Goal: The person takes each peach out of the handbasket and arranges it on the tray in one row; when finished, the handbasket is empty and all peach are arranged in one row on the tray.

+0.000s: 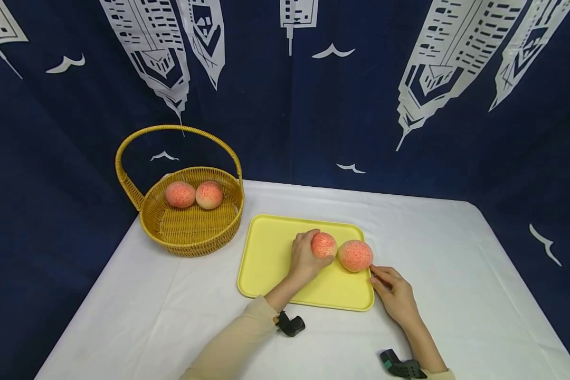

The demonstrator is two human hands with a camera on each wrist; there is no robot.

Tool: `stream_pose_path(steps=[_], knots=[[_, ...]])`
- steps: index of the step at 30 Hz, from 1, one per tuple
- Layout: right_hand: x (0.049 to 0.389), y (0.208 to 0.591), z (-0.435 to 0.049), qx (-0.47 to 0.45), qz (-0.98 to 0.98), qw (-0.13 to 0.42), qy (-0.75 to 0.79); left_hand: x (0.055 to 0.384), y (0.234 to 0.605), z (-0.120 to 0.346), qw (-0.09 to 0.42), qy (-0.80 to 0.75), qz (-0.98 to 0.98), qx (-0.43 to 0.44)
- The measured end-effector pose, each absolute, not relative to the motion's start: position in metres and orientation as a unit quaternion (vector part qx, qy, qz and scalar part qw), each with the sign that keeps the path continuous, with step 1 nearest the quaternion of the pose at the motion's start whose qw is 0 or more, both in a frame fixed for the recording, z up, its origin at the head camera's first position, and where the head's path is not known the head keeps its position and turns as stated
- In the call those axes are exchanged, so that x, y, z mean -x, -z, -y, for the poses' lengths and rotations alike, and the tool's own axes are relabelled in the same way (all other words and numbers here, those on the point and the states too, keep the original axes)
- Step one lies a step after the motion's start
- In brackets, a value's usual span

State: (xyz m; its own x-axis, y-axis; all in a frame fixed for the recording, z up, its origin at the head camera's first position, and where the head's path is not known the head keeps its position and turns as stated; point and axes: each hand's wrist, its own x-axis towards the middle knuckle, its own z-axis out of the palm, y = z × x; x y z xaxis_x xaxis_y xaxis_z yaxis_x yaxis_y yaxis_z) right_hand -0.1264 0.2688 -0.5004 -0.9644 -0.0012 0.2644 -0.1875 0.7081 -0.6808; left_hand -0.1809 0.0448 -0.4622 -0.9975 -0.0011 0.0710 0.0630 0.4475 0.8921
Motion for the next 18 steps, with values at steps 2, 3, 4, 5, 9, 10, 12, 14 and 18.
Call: stream_pose_path(steps=[2,3,4,5,9,10,12,14,18], knots=[[0.127,0.5,-0.269,-0.051,0.917,0.123,-0.377,0.181,0.462,-0.045,0.03,0.528,0.848,0.017],[0.127,0.5,-0.268,-0.051,0.917,0.123,-0.376,0.181,0.462,-0.046,0.032,0.528,0.848,0.017],[0.126,0.499,-0.268,-0.051,0.917,0.123,-0.376,0.181,0.462,-0.046,0.032,0.529,0.848,0.017],[0.126,0.499,-0.268,-0.05,0.917,0.123,-0.375,0.18,0.462,-0.046,0.033,0.53,0.847,0.017],[0.126,0.498,-0.267,-0.048,0.918,0.122,-0.374,0.179,0.461,-0.046,0.033,0.526,0.85,0.025],[0.126,0.497,-0.267,-0.047,0.919,0.121,-0.373,0.178,0.461,-0.046,0.032,0.523,0.851,0.027],[0.126,0.497,-0.267,-0.047,0.918,0.119,-0.374,0.178,0.461,-0.045,0.037,0.513,0.857,0.033],[0.126,0.498,-0.267,-0.047,0.918,0.12,-0.374,0.176,0.459,-0.043,0.046,0.509,0.859,0.038],[0.126,0.5,-0.268,-0.048,0.918,0.12,-0.375,0.173,0.445,-0.026,0.102,0.53,0.84,0.055]])
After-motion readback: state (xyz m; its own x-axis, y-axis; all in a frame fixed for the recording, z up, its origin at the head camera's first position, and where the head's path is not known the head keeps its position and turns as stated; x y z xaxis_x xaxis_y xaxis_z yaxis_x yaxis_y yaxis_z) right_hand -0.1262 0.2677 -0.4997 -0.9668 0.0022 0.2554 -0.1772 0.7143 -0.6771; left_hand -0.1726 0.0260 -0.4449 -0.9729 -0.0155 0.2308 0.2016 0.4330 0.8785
